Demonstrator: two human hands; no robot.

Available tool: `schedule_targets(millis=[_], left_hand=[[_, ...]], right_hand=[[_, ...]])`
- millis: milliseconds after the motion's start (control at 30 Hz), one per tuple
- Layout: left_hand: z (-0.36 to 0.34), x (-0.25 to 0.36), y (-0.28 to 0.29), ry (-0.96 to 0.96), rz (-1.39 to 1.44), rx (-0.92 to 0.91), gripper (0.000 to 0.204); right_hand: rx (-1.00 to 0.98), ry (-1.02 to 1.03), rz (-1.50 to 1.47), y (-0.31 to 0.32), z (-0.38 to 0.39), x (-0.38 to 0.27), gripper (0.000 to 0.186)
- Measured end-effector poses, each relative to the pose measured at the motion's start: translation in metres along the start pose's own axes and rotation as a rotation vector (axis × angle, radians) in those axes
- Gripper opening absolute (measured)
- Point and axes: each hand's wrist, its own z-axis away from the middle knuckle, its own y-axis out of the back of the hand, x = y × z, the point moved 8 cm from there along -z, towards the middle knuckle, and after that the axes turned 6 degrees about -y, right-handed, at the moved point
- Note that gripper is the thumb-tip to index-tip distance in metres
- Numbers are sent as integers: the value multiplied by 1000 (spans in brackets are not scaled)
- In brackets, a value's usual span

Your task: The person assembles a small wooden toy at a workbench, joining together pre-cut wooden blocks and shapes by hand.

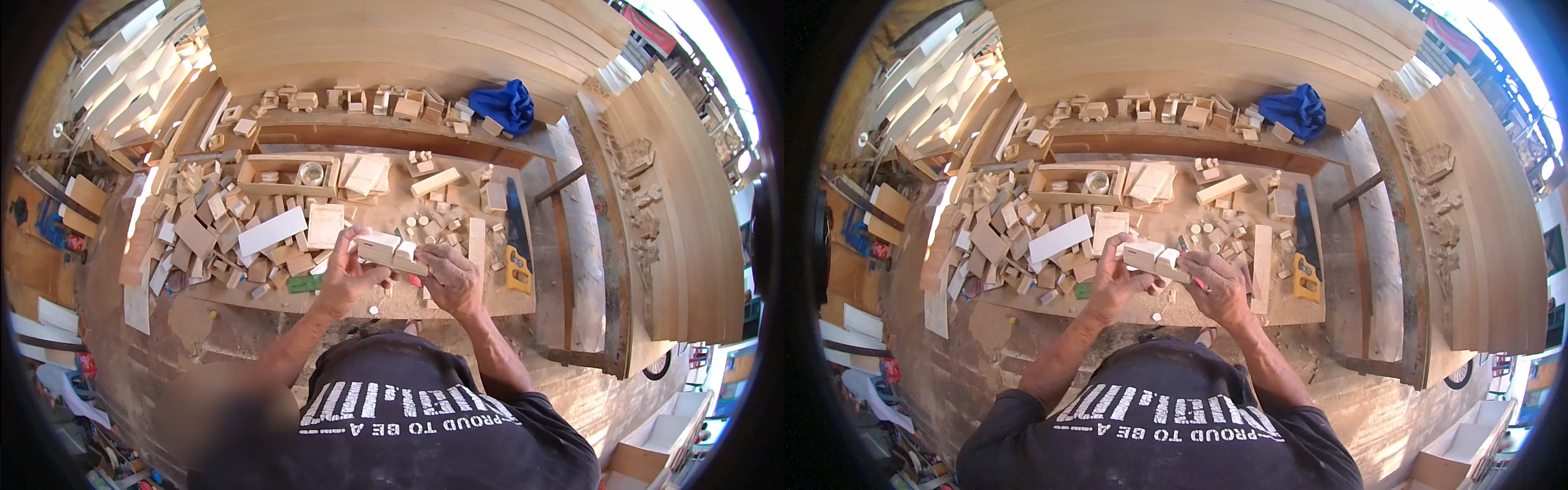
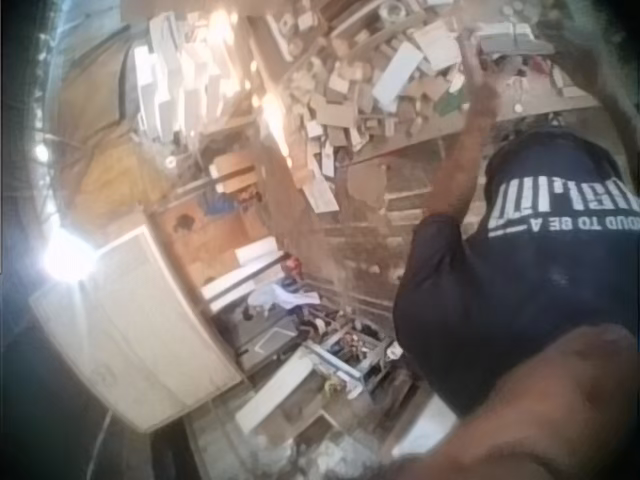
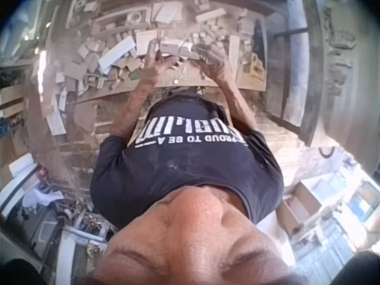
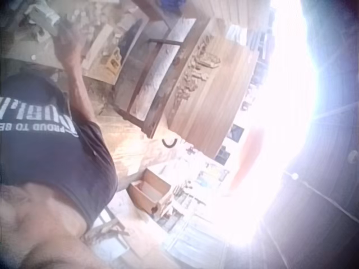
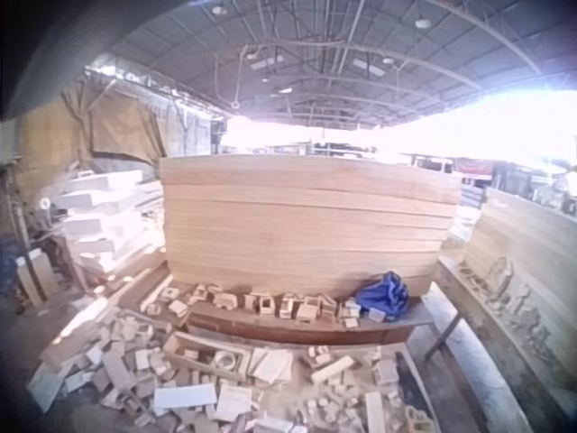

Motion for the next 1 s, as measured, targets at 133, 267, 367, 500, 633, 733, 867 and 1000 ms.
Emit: schedule_targets(millis=[133,267,367,500,633,733,867,1000], left_hand=[[1,-25,-11,86,407,125,54],[-3,-44,-23,188,537,227,36],[0,-42,-16,143,498,275,34],[1,-38,-8,143,442,320,33],[0,-23,-10,11,343,480,36],[-1,-3,-9,-163,65,506,47],[-1,6,-7,-330,-146,506,60],[-3,5,-8,-362,-290,458,75]], right_hand=[[62,4,57,4,2,1,37],[142,0,90,9,1,13,37],[148,-7,91,5,4,13,38],[168,-81,36,2,6,16,40],[165,-99,26,-1,5,21,40],[171,-185,-29,-6,7,33,38],[192,-281,-194,-15,8,43,39],[184,-305,-180,-19,4,37,40]])
